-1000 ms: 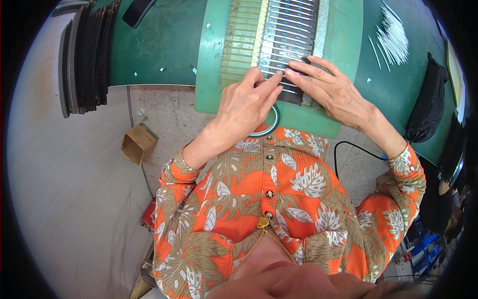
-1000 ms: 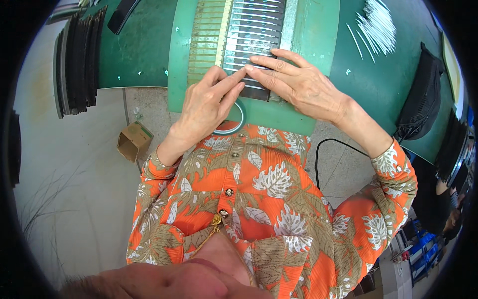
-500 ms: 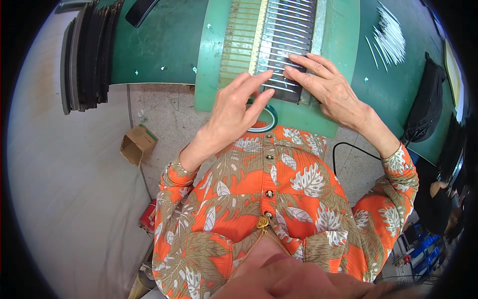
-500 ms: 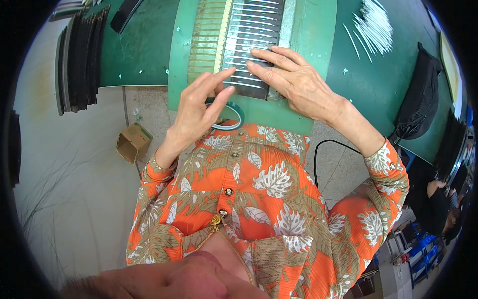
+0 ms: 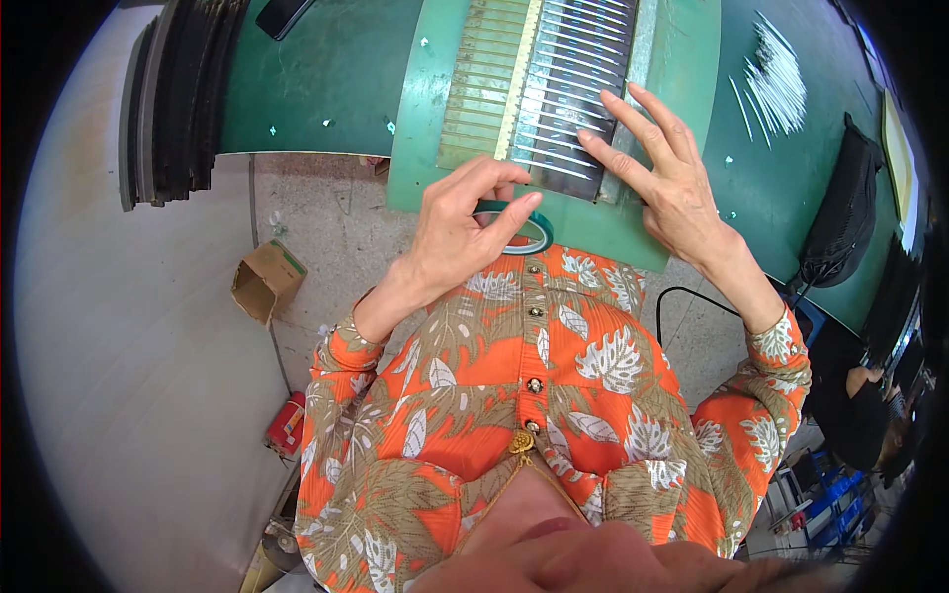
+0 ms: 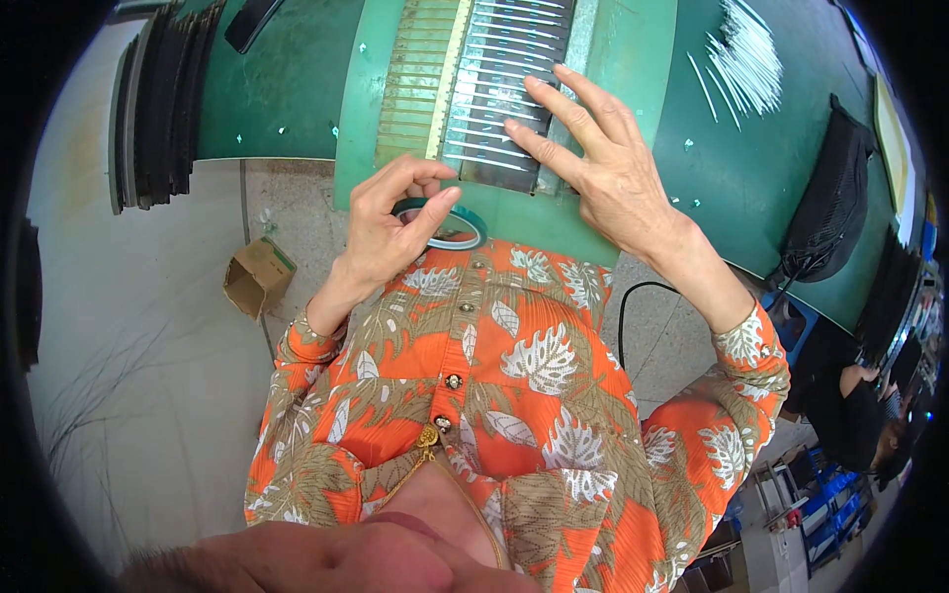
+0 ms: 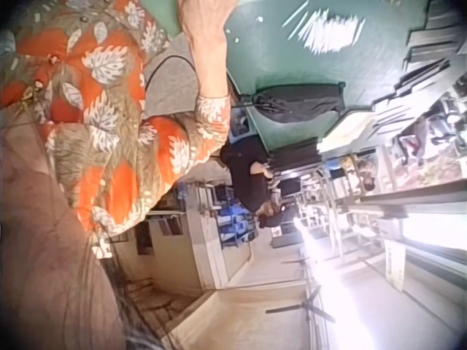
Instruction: Manually placing and arranging small electronic components into an assembly guide.
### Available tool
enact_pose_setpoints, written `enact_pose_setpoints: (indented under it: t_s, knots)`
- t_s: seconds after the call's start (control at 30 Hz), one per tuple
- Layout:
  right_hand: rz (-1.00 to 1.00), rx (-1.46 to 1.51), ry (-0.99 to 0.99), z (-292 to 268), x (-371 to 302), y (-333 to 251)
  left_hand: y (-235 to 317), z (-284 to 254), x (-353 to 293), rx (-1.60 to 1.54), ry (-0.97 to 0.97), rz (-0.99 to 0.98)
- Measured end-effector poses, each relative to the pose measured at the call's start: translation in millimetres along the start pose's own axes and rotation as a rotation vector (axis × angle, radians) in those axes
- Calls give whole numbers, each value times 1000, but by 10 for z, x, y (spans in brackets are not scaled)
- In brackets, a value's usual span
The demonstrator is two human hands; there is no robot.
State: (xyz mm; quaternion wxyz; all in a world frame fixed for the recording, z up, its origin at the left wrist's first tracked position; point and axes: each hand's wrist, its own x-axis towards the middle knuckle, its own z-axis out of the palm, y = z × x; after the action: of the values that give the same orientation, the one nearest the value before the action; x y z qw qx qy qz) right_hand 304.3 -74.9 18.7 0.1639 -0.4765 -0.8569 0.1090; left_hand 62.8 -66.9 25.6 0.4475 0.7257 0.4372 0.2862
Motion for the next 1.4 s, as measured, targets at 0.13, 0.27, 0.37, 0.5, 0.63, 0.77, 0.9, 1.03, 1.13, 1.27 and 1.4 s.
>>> enact_pose_setpoints:
  t_s: [0.13, 0.27, 0.37, 0.5, 0.63, 0.77, 0.9, 1.03, 1.13, 1.27, 1.4]
  knots:
    - [-56, 17, -59, -35, 0, 159, -2, 75, 40, 10, 11, -34]
    - [-173, 28, -153, -98, 40, 401, 5, 175, 97, 46, 36, -63]
    - [-252, -3, -206, -180, 91, 442, 61, 195, 150, 89, 67, -53]
    - [-177, 38, -152, -161, -56, 372, 82, 247, 158, 47, 76, -32]
    - [-158, 48, -144, -340, -111, 328, 140, 281, 200, 23, 76, 5]
    - [-215, 26, -128, -287, -125, 366, 153, 281, 202, 57, 81, 2]
    - [-189, 69, -168, -247, -104, 341, 138, 286, 189, 61, 78, -19]
    - [-146, 66, -208, -308, -91, 286, 126, 299, 166, 39, 96, -8]
    - [-187, 45, -179, -219, -128, 223, 97, 259, 144, 13, 81, -3]
    - [-176, -4, -179, -115, -122, 54, 17, 170, 64, -236, -34, -147]
    - [-151, -11, -195, -7, -63, -28, 21, -84, 61, -582, -274, -530]
